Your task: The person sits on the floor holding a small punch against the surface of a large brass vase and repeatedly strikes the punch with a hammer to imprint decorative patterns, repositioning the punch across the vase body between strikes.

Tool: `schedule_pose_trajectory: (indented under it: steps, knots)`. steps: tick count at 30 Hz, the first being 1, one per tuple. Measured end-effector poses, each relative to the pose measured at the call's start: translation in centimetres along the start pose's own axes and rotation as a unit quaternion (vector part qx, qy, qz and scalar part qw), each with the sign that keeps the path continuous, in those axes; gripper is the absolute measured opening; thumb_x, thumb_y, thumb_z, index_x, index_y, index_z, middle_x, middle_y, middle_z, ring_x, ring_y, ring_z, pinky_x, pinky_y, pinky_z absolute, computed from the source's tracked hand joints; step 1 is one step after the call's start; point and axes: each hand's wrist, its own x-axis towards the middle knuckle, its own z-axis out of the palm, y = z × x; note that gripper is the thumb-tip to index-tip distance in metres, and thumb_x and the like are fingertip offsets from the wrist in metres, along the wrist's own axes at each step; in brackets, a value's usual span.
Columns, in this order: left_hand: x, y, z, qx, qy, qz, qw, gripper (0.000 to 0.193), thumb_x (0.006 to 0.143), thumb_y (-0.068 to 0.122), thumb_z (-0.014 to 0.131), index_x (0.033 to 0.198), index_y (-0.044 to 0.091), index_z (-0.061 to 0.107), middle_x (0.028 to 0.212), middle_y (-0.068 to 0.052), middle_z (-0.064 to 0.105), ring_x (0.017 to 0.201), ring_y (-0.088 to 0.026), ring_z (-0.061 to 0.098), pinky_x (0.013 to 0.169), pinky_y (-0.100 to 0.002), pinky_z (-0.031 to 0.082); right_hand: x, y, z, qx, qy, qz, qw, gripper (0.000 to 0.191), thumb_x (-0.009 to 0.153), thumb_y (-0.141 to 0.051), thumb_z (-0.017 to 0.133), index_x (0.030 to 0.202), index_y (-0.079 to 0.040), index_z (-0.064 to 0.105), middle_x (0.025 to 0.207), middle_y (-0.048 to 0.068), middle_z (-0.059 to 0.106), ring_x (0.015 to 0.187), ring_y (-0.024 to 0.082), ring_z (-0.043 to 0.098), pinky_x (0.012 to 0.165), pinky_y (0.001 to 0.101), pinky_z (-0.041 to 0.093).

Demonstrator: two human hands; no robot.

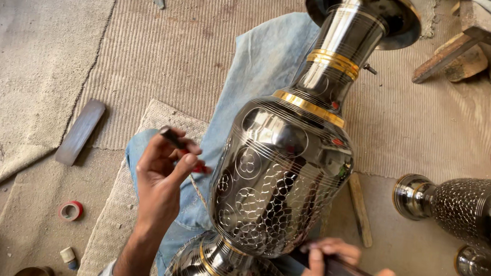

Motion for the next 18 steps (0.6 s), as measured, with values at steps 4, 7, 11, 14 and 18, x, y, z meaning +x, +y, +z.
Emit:
schedule_pose_trajectory:
  steps: [4, 7, 11, 14, 18]
  knots:
    - [-1.5, -0.6, -1.0, -0.022, 0.026, 0.002, 0.999, 0.037, 0.096, -0.002, 0.069, 0.129, 0.0, 0.053, 0.111, -0.011, 0.066, 0.102, -0.015, 0.068, 0.083, -0.039, 0.066, -3.5, 2.6, -2.2, -0.094, -0.073, 0.046, 0.992, 0.103, 0.093, 0.002, 0.068, 0.166, -0.012, -0.004, 0.108, 0.017, 0.058, 0.093, 0.023, 0.059, 0.091, 0.0393, 0.053]
    - [-1.8, -0.2, -0.8, -0.009, 0.005, 0.004, 1.0, 0.041, 0.095, -0.003, 0.07, 0.132, 0.0, 0.052, 0.111, -0.012, 0.067, 0.097, -0.014, 0.068, 0.082, -0.037, 0.066, -4.0, 3.2, -3.0, -0.145, -0.087, 0.104, 0.98, 0.1, 0.086, 0.001, 0.07, 0.164, -0.005, 0.008, 0.114, 0.018, 0.059, 0.101, 0.023, 0.061, 0.097, 0.037, 0.049]
    - [-1.3, 0.5, 0.0, -0.008, -0.051, 0.008, 0.999, 0.049, 0.094, -0.003, 0.069, 0.139, 0.002, 0.05, 0.11, -0.013, 0.069, 0.09, -0.012, 0.069, 0.08, -0.036, 0.067, -2.6, 2.6, -2.7, -0.133, -0.045, 0.157, 0.978, 0.094, 0.083, 0.001, 0.075, 0.162, 0.001, 0.025, 0.098, 0.011, 0.065, 0.083, 0.015, 0.064, 0.081, 0.0304, 0.052]
    - [-0.9, 1.0, 0.6, -0.013, -0.09, 0.019, 0.996, 0.052, 0.095, -0.004, 0.071, 0.142, 0.001, 0.048, 0.112, -0.013, 0.069, 0.088, -0.01, 0.068, 0.082, -0.035, 0.066, -0.6, 0.9, -2.3, -0.159, -0.041, 0.205, 0.965, 0.081, 0.082, 0.006, 0.077, 0.15, 0.008, 0.033, 0.098, 0.011, 0.065, 0.085, 0.017, 0.066, 0.084, 0.0314, 0.054]
    - [-0.5, 1.4, 1.4, -0.024, -0.114, 0.015, 0.993, 0.05, 0.095, -0.004, 0.071, 0.139, 0.0, 0.048, 0.114, -0.014, 0.069, 0.091, -0.011, 0.069, 0.083, -0.036, 0.068, 2.8, -2.5, -1.8, -0.188, -0.029, 0.237, 0.953, 0.072, 0.079, 0.01, 0.076, 0.143, 0.009, 0.043, 0.085, 0.01, 0.064, 0.07, 0.018, 0.066, 0.069, 0.0326, 0.057]
